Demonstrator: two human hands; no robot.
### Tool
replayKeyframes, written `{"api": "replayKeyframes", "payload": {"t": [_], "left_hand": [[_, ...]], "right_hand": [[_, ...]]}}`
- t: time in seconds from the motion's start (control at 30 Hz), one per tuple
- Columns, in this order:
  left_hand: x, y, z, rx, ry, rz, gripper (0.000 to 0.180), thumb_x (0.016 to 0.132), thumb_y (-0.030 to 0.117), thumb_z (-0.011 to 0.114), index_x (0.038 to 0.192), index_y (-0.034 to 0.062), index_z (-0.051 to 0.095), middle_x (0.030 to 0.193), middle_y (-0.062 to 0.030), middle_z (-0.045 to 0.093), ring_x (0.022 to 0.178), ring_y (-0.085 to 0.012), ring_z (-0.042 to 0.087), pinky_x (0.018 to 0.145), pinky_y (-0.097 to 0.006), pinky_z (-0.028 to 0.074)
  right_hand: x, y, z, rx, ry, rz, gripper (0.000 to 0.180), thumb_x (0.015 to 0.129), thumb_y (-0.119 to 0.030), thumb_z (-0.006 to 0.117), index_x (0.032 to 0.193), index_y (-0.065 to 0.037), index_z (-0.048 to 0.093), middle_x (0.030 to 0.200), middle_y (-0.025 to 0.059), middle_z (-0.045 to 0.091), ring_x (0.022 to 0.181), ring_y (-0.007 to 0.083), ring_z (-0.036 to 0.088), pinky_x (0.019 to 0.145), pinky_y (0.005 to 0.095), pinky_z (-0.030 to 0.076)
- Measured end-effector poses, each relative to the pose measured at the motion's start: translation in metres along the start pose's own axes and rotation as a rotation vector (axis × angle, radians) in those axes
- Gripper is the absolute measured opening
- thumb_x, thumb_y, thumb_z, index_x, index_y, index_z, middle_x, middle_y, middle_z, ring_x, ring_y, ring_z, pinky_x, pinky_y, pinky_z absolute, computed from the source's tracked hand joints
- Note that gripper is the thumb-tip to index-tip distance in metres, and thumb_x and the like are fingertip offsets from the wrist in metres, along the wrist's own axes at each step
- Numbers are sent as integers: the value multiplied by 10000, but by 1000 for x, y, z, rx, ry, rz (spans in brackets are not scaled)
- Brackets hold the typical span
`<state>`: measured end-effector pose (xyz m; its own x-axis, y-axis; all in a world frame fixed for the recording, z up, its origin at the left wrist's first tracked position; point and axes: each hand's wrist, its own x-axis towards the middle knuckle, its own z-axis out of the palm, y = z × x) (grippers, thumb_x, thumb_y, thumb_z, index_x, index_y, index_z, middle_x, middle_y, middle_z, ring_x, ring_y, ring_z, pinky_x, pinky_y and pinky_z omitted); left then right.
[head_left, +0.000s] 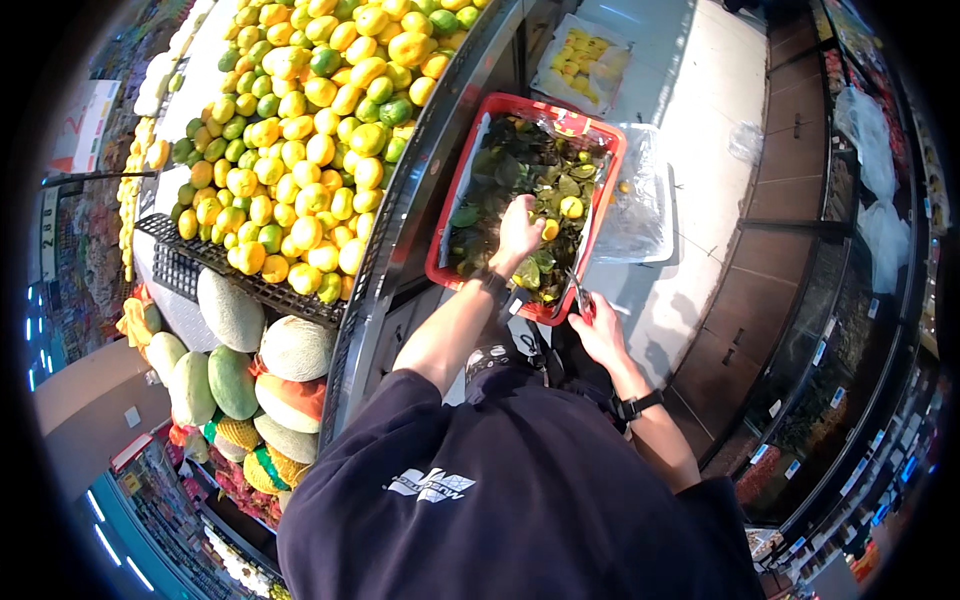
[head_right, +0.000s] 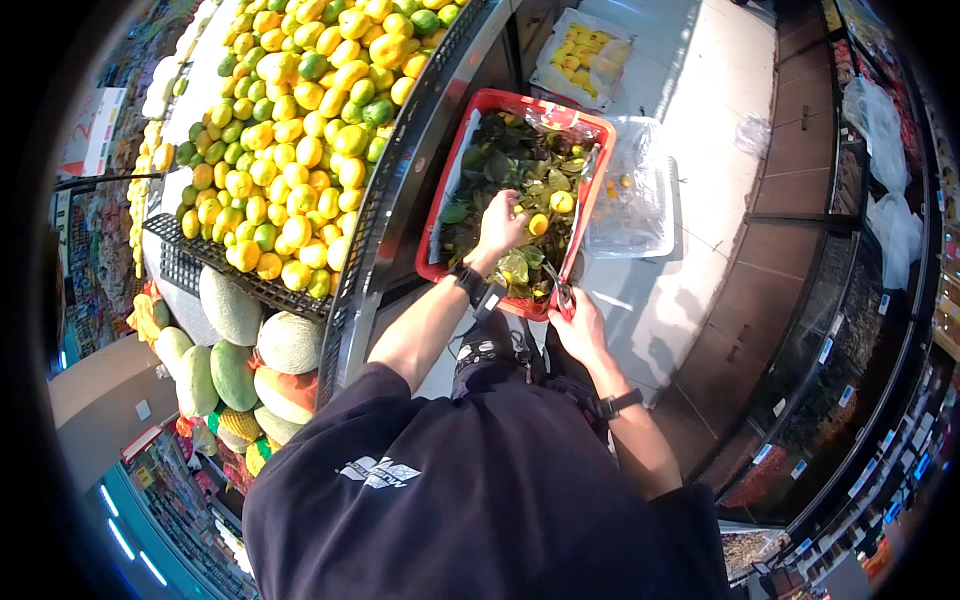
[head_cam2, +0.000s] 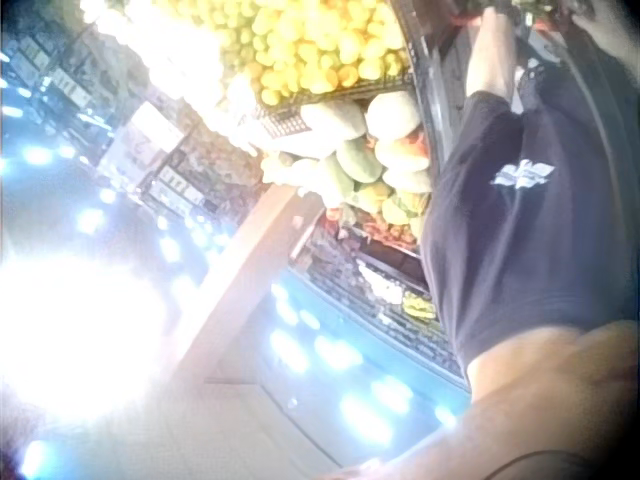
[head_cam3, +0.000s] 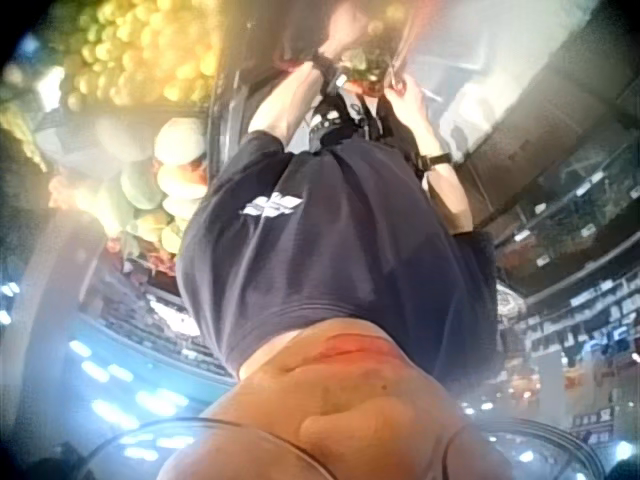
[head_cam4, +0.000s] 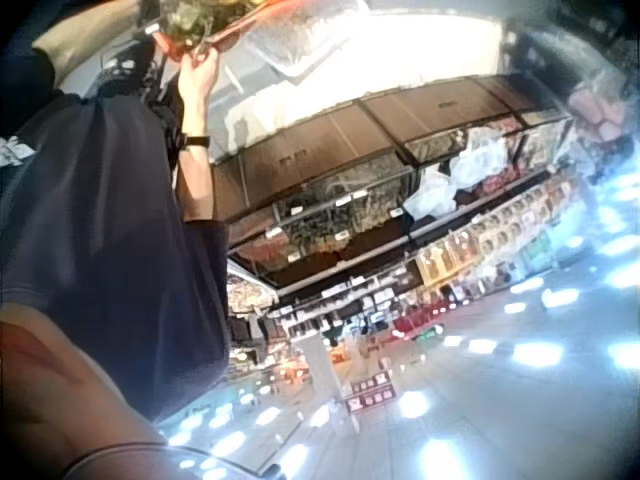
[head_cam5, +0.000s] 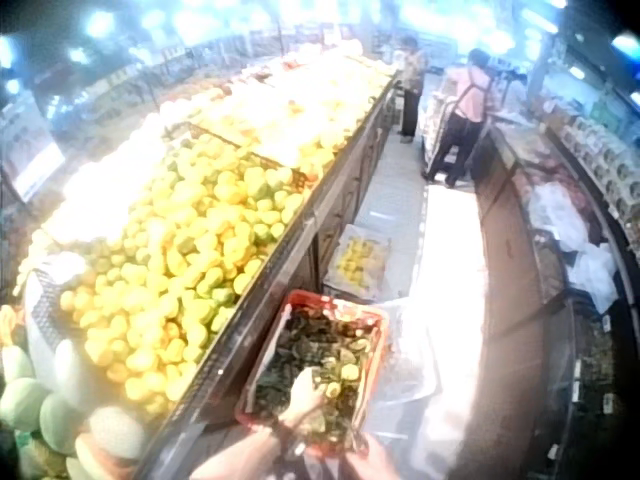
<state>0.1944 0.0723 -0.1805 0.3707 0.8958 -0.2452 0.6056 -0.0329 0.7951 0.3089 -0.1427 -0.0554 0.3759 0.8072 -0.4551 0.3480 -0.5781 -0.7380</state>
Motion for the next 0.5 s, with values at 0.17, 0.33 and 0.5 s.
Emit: {"api": "replayKeyframes", "payload": {"t": [0.17, 0.33, 0.5], "left_hand": [[32, 4, 59, 254, -195, 181, 494, 780, 120, 677, 1245, 19, 542, 1193, -227, 584, 1135, -403, 565, 977, -471, 478], [64, -16, 110, 493, -253, 167, 452, 740, 134, 701, 1173, 63, 591, 1185, -176, 580, 1155, -373, 549, 942, -474, 493], [84, -14, 132, 731, -214, 68, 269, 894, 123, 539, 1149, 80, 609, 1201, -135, 585, 1187, -323, 543, 959, -445, 460]], "right_hand": [[-37, 70, -41, -197, 55, 138, 392, 786, -175, 757, 1088, -11, 569, 860, 124, 612, 793, 310, 621, 755, 395, 506], [-91, 133, -93, -90, 292, 340, 443, 784, -192, 757, 1153, -3, 602, 821, 126, 633, 770, 272, 635, 755, 375, 512], [-131, 182, -116, -39, 332, 544, 421, 783, -185, 741, 1141, -3, 613, 795, 104, 623, 751, 231, 622, 750, 365, 504]]}}
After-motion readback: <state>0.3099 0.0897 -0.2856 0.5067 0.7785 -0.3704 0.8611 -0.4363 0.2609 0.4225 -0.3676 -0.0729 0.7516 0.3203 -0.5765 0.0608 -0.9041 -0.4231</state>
